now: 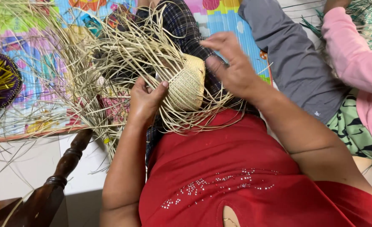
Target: Weaving dried straw into a circular basket or container while sitting on the floor.
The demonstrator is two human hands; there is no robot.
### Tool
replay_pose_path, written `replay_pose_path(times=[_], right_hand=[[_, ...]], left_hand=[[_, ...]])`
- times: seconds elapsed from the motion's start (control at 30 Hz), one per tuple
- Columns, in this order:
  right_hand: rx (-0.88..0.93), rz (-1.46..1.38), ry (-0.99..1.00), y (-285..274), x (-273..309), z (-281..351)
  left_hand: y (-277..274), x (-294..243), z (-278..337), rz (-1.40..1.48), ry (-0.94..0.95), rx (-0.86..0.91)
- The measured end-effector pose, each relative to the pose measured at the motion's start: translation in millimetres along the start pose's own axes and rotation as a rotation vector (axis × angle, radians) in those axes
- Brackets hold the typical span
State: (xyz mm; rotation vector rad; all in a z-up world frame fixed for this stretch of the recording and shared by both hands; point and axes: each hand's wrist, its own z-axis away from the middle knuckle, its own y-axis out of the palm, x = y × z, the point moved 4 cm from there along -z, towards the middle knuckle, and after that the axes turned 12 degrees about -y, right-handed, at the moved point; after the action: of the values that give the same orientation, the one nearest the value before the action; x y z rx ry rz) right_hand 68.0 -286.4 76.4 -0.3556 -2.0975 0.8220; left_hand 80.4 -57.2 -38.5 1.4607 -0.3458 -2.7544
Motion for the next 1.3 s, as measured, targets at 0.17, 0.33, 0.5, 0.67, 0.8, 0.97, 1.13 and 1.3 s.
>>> replay_pose_path(times=[0.17, 0.33, 0.5, 0.67, 0.8, 0.97, 1.13, 1.3], right_hand=[[0.067, -0.047, -0.123, 4, 10, 3], [0.328, 0.358, -0.381, 40, 12, 13], [0.225, 0.481, -0.468, 36, 22, 2], [0.342, 0.531, -0.441, 47, 10, 0], [0.365, 0.409, -0.322, 42, 19, -20], [0.505, 0.232, -0.152, 59, -5, -45], [0.580, 0.159, 0.029, 63, -3, -60], [0.644, -0.060, 0.056, 73, -21, -58]], left_hand=[[4, 10, -4, 0.146, 0.069, 0.042], [-2, 27, -17, 0.216, 0.088, 0.031], [1, 25, -13, 0.199, 0.066, 0.038], [2, 20, -6, 0.194, 0.067, 0.031], [4, 21, -3, 0.186, 0.070, 0.040], [0, 37, -16, 0.201, 0.086, 0.032], [4, 29, -5, 0.181, 0.112, 0.018], [6, 32, -5, 0.139, 0.152, -0.004]])
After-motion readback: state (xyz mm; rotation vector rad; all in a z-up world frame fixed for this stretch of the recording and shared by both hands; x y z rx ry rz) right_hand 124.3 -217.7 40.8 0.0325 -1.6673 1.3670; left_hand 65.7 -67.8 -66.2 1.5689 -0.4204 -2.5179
